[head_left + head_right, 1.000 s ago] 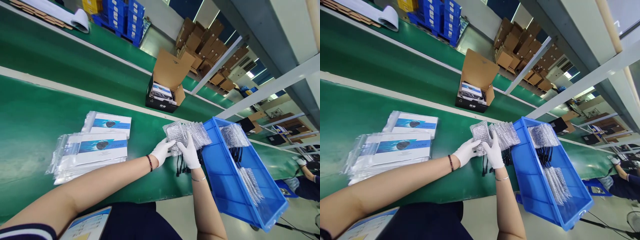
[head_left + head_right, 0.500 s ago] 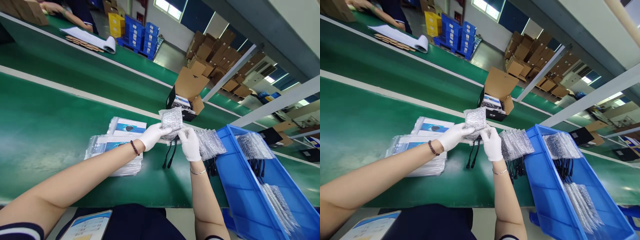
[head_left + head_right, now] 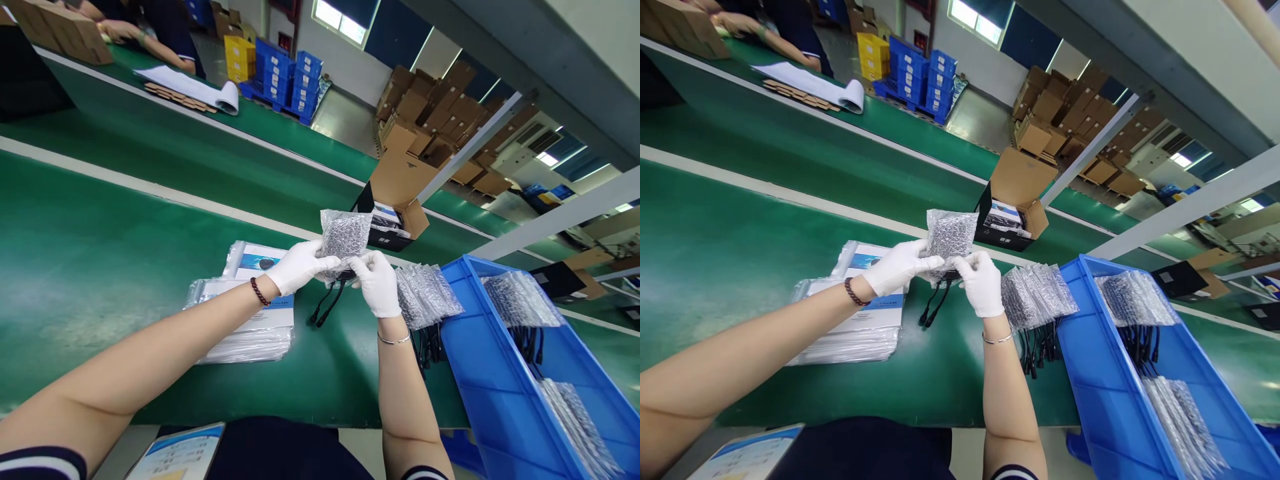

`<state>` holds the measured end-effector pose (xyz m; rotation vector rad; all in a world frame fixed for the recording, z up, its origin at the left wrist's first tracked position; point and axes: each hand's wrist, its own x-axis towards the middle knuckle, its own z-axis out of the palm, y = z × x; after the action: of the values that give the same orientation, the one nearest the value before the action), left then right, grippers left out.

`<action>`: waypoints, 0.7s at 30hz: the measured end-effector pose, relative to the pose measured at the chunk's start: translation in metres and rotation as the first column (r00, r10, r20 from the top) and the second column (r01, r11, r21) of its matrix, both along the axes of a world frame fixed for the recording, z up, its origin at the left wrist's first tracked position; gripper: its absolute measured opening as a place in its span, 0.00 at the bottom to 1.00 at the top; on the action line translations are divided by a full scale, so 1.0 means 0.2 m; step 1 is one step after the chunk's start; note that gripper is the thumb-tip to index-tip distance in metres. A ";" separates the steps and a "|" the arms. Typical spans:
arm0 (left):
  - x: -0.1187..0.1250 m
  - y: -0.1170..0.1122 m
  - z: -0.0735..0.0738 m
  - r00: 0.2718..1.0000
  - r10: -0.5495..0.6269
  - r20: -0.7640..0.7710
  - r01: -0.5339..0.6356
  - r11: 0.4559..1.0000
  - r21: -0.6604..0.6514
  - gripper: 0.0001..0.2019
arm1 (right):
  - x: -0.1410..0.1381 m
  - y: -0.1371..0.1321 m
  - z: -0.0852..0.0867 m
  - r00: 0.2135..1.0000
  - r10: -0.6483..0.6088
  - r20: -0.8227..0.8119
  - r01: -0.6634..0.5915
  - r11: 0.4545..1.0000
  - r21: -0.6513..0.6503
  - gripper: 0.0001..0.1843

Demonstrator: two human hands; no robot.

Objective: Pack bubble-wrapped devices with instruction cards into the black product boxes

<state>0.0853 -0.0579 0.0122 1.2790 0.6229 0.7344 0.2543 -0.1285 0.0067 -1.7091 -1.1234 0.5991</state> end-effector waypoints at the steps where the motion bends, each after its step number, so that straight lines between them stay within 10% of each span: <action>1: 0.00 0.00 0.00 1.000 -0.005 0.003 0.005 1.000 -0.023 0.25 | 0.00 0.01 0.00 1.000 -0.002 -0.002 0.002 1.000 -0.007 0.21; 5: 0.00 0.02 -0.02 1.000 -0.005 -0.023 0.003 0.996 -0.088 0.24 | 0.00 0.01 0.01 0.999 0.016 0.050 -0.015 1.000 -0.026 0.19; 10: -0.04 0.12 -0.01 0.965 0.206 0.165 -0.170 0.963 -0.208 0.23 | -0.07 -0.08 0.01 0.940 -0.027 0.340 -0.075 0.956 0.284 0.11; 13: -0.10 0.17 0.01 0.909 0.253 0.330 -0.199 0.962 -0.187 0.18 | -0.13 -0.11 -0.02 0.978 0.096 0.184 -0.137 0.965 0.224 0.13; 17: -0.19 0.16 0.03 0.897 0.149 0.416 -0.146 0.989 -0.037 0.18 | -0.18 -0.05 -0.02 0.886 0.434 -0.163 -0.402 0.894 0.195 0.42; 21: -0.26 0.11 0.05 0.930 -0.106 0.353 0.012 0.965 0.261 0.30 | -0.21 0.01 0.00 0.827 0.559 -0.069 -0.510 0.795 0.327 0.65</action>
<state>0.0342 -0.0362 0.0230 1.3432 0.1886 0.9963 0.2130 -0.1272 0.0068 -1.0500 -1.5081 0.8533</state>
